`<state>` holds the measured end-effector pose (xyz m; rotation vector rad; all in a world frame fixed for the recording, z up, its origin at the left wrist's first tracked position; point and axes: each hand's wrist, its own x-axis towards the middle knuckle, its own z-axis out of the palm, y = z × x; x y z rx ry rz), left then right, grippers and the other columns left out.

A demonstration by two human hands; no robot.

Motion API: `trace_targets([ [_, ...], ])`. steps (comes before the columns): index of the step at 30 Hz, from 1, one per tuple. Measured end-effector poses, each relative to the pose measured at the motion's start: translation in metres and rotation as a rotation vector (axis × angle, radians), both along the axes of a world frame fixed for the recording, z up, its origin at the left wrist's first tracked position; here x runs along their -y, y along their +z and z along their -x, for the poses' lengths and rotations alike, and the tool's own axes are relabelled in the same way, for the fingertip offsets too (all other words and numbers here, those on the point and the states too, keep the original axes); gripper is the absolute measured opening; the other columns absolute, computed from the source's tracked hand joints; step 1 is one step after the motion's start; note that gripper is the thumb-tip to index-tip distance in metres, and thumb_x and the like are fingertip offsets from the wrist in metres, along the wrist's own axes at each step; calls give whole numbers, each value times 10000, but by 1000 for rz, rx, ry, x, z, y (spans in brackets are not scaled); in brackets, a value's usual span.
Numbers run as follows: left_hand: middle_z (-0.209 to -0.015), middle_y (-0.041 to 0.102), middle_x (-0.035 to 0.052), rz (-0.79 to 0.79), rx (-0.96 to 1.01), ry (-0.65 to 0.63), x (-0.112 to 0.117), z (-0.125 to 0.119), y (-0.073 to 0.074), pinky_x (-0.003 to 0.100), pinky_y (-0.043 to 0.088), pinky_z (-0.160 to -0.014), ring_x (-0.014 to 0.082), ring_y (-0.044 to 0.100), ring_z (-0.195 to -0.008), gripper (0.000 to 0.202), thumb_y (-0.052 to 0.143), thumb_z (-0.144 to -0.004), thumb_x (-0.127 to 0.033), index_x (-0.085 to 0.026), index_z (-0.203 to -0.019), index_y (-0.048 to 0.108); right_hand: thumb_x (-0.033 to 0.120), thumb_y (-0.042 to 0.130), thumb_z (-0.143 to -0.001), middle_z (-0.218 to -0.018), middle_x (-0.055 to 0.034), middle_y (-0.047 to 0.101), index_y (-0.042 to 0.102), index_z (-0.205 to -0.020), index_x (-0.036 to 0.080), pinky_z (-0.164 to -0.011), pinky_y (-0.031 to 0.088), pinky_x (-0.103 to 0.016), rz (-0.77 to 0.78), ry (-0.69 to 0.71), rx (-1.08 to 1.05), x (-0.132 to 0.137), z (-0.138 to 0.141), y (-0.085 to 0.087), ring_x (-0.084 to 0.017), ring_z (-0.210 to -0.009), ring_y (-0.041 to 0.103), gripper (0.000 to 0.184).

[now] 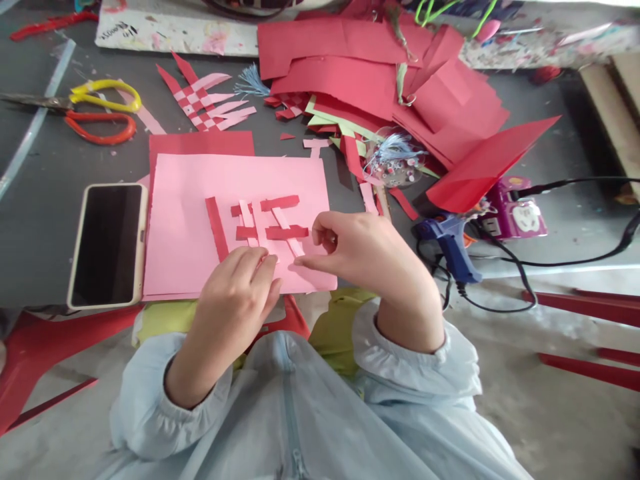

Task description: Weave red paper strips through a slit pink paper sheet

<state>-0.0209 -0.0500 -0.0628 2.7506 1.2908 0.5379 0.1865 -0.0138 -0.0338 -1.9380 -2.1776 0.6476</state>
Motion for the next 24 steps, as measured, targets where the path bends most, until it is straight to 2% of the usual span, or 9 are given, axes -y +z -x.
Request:
trace_targets([
  [3, -1089, 698, 126, -2, -5, 10, 0, 1, -2, 392, 574, -915, 268, 652, -1038, 216, 568, -964, -203, -92, -1136, 637, 362, 813, -761, -696, 9, 642, 625, -824, 208, -553, 285, -281, -128, 57, 92, 14, 6, -4, -150, -615, 533, 251],
  [8, -1078, 698, 132, -3, 0, 9, 1, 2, -5, 398, 585, -916, 264, 657, -1021, 211, 564, -961, -193, -88, -1126, 641, 274, 689, -869, -821, -62, 700, 647, -799, 194, -543, 311, -310, -387, 114, 230, 29, 13, -22, -188, -707, 582, 114],
  [12, -1056, 694, 132, -10, 6, 0, -1, 1, -6, 397, 593, -905, 261, 661, -999, 193, 570, -954, -177, -86, -1105, 650, 160, 567, -916, -807, -60, 712, 670, -777, 194, -544, 341, -320, -514, 162, 281, 35, 12, -36, -181, -701, 558, 176],
  [16, -1038, 693, 129, -20, 9, -16, -3, 1, -7, 384, 599, -894, 257, 668, -986, 179, 576, -945, -153, -79, -1087, 655, 58, 559, -879, -821, -40, 723, 676, -765, 193, -525, 346, -312, -639, 197, 333, 39, 12, -44, -168, -691, 535, 212],
  [19, -1030, 697, 123, -30, 11, -13, -4, 1, -8, 373, 604, -879, 249, 675, -972, 166, 563, -942, -130, -87, -1072, 656, 38, 539, -890, -787, -27, 714, 679, -757, 192, -526, 367, -298, -712, 219, 324, 40, 15, -47, -158, -679, 525, 248],
  [24, -1056, 711, 118, -34, 27, -7, -5, 2, -8, 376, 599, -917, 238, 682, -998, 214, 491, -928, -60, -119, -1065, 645, 60, 472, -968, -799, -28, 727, 728, -872, 183, -533, 387, -283, -769, 266, 289, 39, 23, -48, -146, -679, 524, 300],
])
